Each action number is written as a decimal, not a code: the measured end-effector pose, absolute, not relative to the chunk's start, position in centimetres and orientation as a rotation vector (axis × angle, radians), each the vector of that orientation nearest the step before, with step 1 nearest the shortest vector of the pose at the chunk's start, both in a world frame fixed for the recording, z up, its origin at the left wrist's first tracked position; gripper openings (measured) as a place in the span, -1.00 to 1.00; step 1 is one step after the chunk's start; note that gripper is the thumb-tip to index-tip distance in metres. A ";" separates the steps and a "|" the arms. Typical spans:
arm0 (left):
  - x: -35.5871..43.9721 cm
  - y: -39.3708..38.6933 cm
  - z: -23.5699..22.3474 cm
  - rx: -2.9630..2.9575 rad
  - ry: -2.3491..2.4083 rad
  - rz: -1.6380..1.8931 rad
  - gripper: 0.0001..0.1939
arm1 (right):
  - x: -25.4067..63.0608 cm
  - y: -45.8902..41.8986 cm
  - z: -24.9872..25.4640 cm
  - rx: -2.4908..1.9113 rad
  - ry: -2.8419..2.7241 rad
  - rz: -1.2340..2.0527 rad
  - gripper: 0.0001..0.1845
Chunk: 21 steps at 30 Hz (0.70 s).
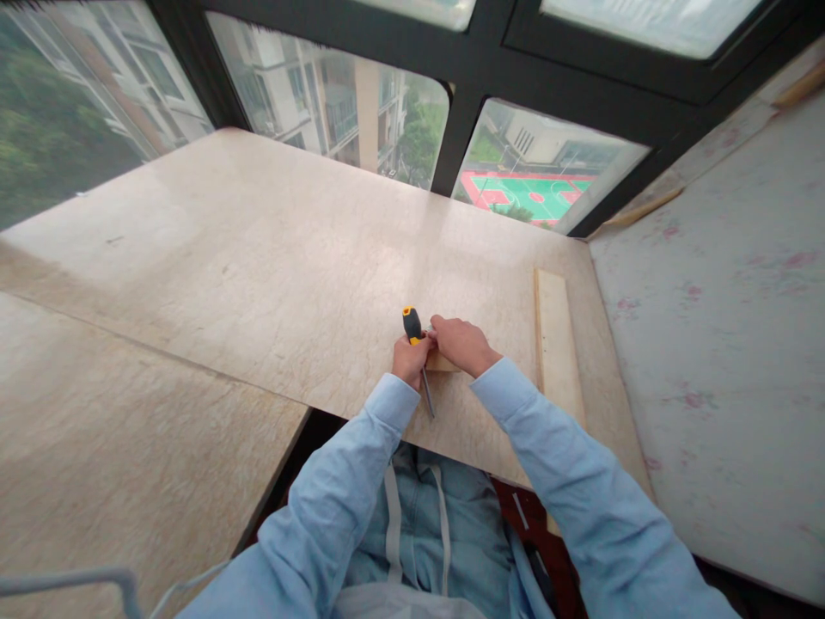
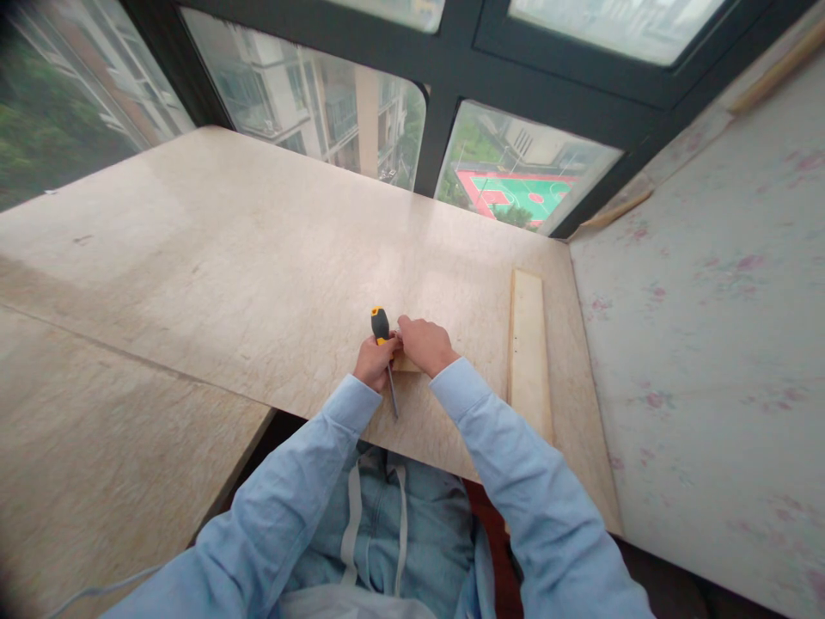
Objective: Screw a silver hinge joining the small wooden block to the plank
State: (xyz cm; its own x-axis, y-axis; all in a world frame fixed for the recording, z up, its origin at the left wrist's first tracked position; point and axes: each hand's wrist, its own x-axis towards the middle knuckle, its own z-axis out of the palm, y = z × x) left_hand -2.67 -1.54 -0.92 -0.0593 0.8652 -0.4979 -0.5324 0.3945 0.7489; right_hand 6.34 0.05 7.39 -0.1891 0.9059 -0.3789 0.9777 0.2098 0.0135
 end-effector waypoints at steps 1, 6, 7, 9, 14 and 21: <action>-2.7 -1.5 -0.9 0.371 1.141 1.179 -0.77 | 6.4 0.0 7.5 1.759 2.194 -0.328 -0.70; -2.7 -1.5 -0.9 0.367 1.149 1.177 -0.75 | 6.3 0.0 7.9 1.726 2.237 -0.318 -0.72; -2.7 -1.4 -0.9 0.366 1.153 1.179 -0.76 | 6.3 0.0 8.0 1.725 2.242 -0.317 -0.72; -2.7 -1.4 -0.9 0.366 1.160 1.181 -0.77 | 6.2 0.0 8.0 1.762 2.242 -0.305 -0.72; -2.7 -1.5 -0.8 0.379 1.162 1.194 -0.79 | 6.2 0.1 7.6 1.965 2.117 -0.286 -0.55; -2.7 -1.5 -0.8 0.390 1.149 1.207 -0.77 | 6.0 0.0 7.0 1.889 2.108 -0.354 -0.60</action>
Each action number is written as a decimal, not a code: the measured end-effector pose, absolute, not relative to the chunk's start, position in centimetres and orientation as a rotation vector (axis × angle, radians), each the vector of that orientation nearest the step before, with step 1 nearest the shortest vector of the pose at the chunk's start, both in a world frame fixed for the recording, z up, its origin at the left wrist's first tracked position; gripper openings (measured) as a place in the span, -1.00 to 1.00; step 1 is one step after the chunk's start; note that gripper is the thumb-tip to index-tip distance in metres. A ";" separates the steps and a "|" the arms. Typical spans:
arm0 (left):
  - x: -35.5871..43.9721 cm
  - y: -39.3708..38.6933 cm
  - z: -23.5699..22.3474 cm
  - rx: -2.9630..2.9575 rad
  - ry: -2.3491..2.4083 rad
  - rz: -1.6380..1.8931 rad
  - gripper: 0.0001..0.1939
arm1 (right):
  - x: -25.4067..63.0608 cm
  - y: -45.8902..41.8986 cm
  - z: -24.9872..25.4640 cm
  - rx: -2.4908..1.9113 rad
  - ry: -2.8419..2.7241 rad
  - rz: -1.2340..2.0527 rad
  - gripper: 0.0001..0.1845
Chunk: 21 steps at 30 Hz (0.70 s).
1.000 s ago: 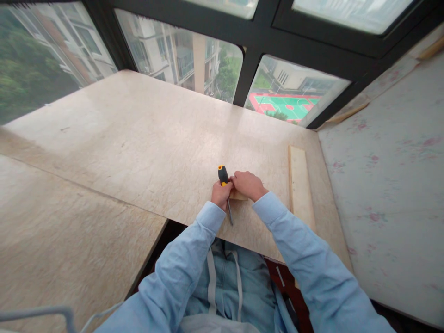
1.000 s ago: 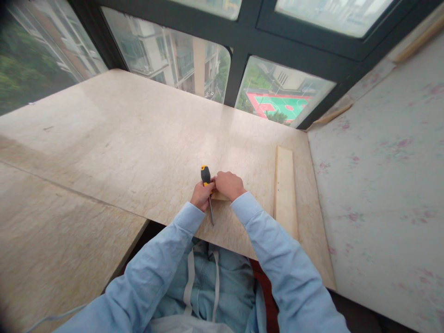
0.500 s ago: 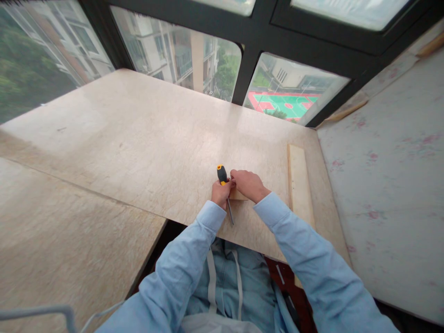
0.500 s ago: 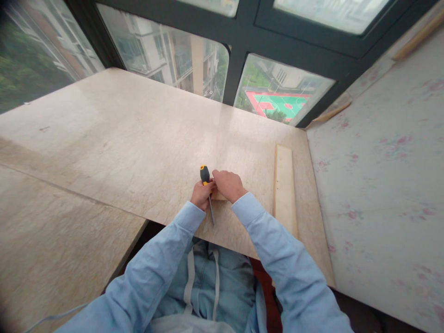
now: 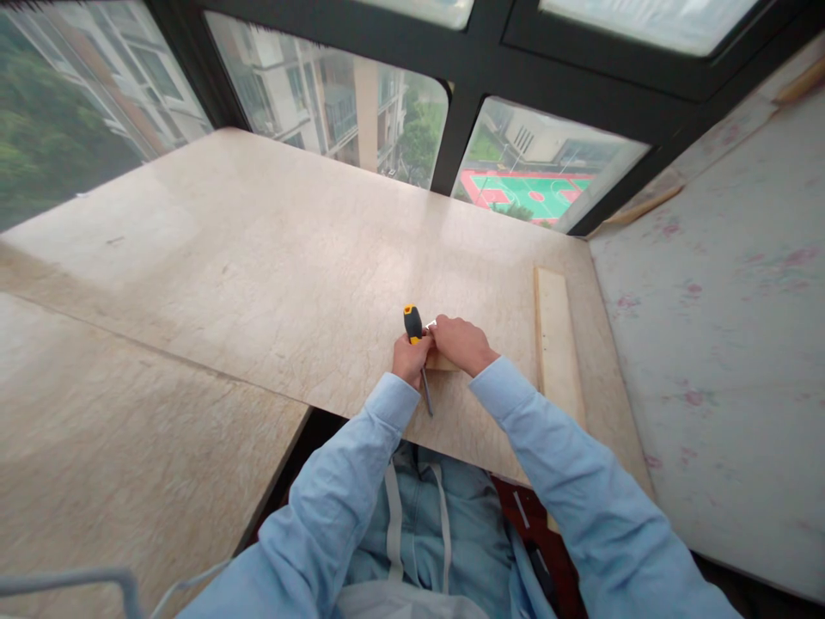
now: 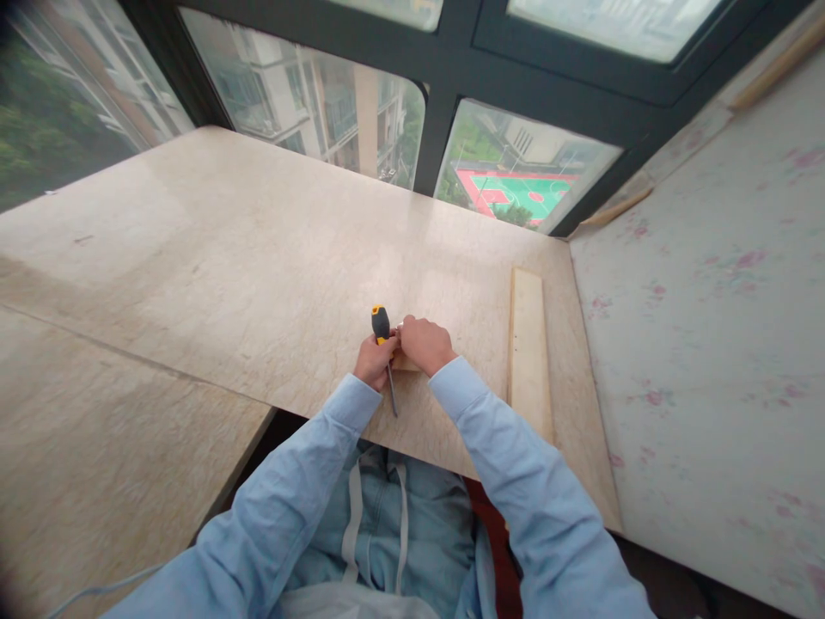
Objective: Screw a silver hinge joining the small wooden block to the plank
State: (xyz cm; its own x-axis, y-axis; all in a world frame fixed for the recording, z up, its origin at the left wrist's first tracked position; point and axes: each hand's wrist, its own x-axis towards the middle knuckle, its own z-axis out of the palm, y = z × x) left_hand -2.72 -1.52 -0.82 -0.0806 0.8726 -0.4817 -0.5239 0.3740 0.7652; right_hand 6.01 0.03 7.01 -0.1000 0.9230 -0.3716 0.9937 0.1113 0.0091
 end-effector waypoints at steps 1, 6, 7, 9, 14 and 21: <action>-2.7 -1.5 -0.8 0.383 1.143 1.204 -0.76 | 6.0 -0.1 7.0 1.886 2.112 -0.346 -0.61; -2.6 -1.5 -0.8 0.366 1.148 1.195 -0.76 | 5.8 -0.7 7.3 1.842 2.164 -0.274 -0.70; -2.6 -1.5 -0.9 0.365 1.153 1.192 -0.75 | 5.8 -0.8 7.4 1.833 2.176 -0.259 -0.71; -2.6 -1.4 -0.9 0.366 1.161 1.187 -0.76 | 5.8 -0.9 7.6 1.808 2.204 -0.237 -0.72; -2.6 -1.3 -1.3 0.384 1.187 1.195 -0.74 | 6.0 -0.8 7.9 1.750 2.276 -0.213 -0.75; -2.7 -1.3 -1.3 0.427 1.214 1.187 -0.80 | 6.2 -0.2 7.3 1.967 2.108 -0.276 -0.54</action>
